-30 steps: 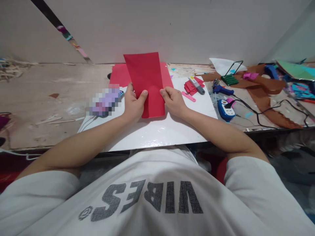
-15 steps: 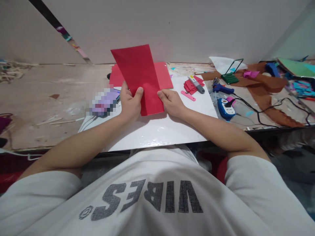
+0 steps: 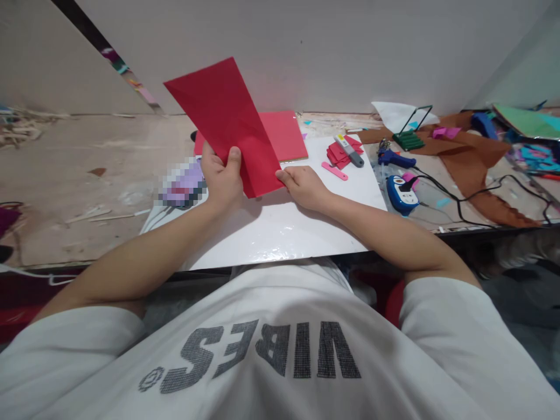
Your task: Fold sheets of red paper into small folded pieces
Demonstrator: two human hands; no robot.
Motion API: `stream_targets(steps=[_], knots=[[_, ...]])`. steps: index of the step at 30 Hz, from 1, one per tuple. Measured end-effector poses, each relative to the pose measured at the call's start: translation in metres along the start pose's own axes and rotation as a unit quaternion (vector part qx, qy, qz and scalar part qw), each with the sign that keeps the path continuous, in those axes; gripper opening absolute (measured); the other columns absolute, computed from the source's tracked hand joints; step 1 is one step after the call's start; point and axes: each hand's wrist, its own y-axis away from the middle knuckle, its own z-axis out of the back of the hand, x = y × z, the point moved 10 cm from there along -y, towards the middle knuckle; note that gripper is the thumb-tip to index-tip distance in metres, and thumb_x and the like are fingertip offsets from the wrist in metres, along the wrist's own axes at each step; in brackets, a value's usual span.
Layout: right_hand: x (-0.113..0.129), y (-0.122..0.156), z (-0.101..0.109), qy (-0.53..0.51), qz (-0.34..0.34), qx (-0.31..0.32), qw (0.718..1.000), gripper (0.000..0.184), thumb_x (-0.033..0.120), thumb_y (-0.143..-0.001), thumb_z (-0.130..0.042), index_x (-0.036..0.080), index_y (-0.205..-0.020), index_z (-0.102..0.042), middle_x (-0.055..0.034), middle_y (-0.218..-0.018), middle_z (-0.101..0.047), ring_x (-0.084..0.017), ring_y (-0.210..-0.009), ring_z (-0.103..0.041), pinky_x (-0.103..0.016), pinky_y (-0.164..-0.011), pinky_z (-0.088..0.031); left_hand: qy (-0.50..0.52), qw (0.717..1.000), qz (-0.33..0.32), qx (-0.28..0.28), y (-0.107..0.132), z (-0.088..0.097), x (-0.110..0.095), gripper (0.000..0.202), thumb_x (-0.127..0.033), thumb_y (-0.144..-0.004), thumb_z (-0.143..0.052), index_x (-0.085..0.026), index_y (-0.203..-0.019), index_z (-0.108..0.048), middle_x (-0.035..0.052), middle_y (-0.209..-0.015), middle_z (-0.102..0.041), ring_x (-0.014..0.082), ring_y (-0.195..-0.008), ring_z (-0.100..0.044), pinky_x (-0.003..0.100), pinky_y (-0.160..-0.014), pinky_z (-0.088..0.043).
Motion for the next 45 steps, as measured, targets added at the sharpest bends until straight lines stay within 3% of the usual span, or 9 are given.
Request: stream_targets(steps=[4, 9, 17, 21, 27, 33, 37, 42, 45], knots=[[-0.006, 0.002, 0.006, 0.028, -0.026, -0.011, 0.999, 0.085, 0.099, -0.121, -0.053, 0.029, -0.074, -0.047, -0.0002, -0.070, -0.053, -0.019, -0.072, -0.048, -0.041, -0.074, -0.031, 0.025, 0.999, -0.011, -0.019, -0.005, 0.005, 0.005, 0.083, -0.096, -0.101, -0.098, -0.038, -0.154, -0.073, 0.0111, -0.158, -0.089, 0.0383, -0.151, -0.087, 0.056, -0.140, -0.068], [-0.016, 0.001, 0.012, -0.078, -0.026, -0.055, 0.995, 0.091, 0.121, -0.100, -0.068, 0.031, -0.095, -0.058, 0.0004, -0.084, -0.065, -0.022, -0.080, -0.058, -0.041, -0.077, -0.044, 0.027, 0.997, 0.024, 0.075, 0.003, -0.016, 0.017, 0.078, -0.093, -0.105, -0.096, -0.033, -0.151, -0.073, 0.0144, -0.159, -0.090, 0.0415, -0.152, -0.088, 0.062, -0.138, -0.070], [-0.035, 0.000, 0.004, -0.280, -0.057, -0.110, 0.952, 0.090, 0.114, -0.086, -0.092, 0.030, -0.097, -0.063, -0.0022, -0.099, -0.071, -0.024, -0.095, -0.065, -0.040, -0.086, -0.061, 0.070, 0.982, 0.106, 0.141, 0.027, -0.045, 0.010, 0.089, -0.093, -0.089, -0.110, -0.031, -0.141, -0.072, 0.0167, -0.154, -0.092, 0.0450, -0.150, -0.091, 0.061, -0.129, -0.076], [-0.037, 0.002, 0.020, -0.238, -0.059, -0.163, 0.956, 0.087, 0.112, -0.093, -0.085, 0.032, -0.096, -0.052, 0.0004, -0.094, -0.059, -0.023, -0.091, -0.060, -0.038, -0.082, -0.057, 0.076, 0.972, 0.166, 0.145, 0.033, -0.046, 0.014, 0.090, -0.088, -0.086, -0.115, -0.032, -0.137, -0.068, 0.0136, -0.124, -0.097, 0.0440, -0.118, -0.100, 0.058, -0.103, -0.084], [-0.036, 0.004, 0.037, -0.205, -0.055, -0.207, 0.955, 0.092, 0.113, -0.092, -0.087, 0.031, -0.087, -0.046, 0.0043, -0.081, -0.048, -0.019, -0.079, -0.044, -0.036, -0.076, -0.044, -0.011, 0.959, 0.223, 0.172, 0.044, -0.042, 0.028, 0.064, -0.048, -0.100, -0.104, -0.031, -0.149, -0.067, 0.0007, -0.092, -0.092, 0.0291, -0.078, -0.092, 0.042, -0.077, -0.074], [-0.022, 0.008, 0.045, -0.178, -0.017, -0.221, 0.959, 0.097, 0.117, -0.093, -0.083, 0.032, -0.076, -0.039, 0.0049, -0.073, -0.040, -0.018, -0.074, -0.036, -0.039, -0.074, -0.037, -0.146, 0.973, 0.125, 0.124, 0.029, -0.026, 0.015, 0.075, -0.042, -0.093, -0.108, -0.029, -0.156, -0.069, 0.0063, -0.117, -0.088, 0.0294, -0.104, -0.086, 0.043, -0.093, -0.068], [0.001, 0.008, 0.033, -0.133, 0.046, -0.147, 0.979, 0.089, 0.115, -0.104, -0.071, 0.031, -0.082, -0.050, 0.0017, -0.078, -0.053, -0.022, -0.076, -0.046, -0.042, -0.078, -0.045, -0.065, 0.974, 0.082, 0.203, 0.037, -0.050, -0.008, 0.091, -0.084, -0.096, -0.106, -0.032, -0.163, -0.072, 0.0185, -0.161, -0.084, 0.0397, -0.150, -0.082, 0.050, -0.114, -0.070], [0.049, 0.022, 0.007, -0.006, 0.272, -0.041, 0.961, 0.057, 0.081, -0.126, -0.063, 0.029, -0.113, -0.082, -0.0128, -0.118, -0.087, -0.035, -0.114, -0.074, -0.060, -0.115, -0.059, 0.018, 0.968, 0.089, 0.235, 0.050, -0.065, -0.032, 0.075, -0.096, -0.103, -0.096, -0.034, -0.144, -0.085, 0.0121, -0.151, -0.092, 0.0394, -0.151, -0.085, 0.059, -0.136, -0.067], [0.046, 0.023, 0.012, 0.063, 0.268, -0.089, 0.957, 0.043, 0.069, -0.124, -0.068, 0.031, -0.120, -0.087, -0.0157, -0.131, -0.087, -0.041, -0.132, -0.074, -0.071, -0.129, -0.055, 0.024, 0.974, 0.106, 0.201, 0.044, -0.057, -0.032, 0.068, -0.096, -0.108, -0.091, -0.031, -0.126, -0.093, 0.0118, -0.136, -0.097, 0.0384, -0.134, -0.092, 0.057, -0.128, -0.074]])
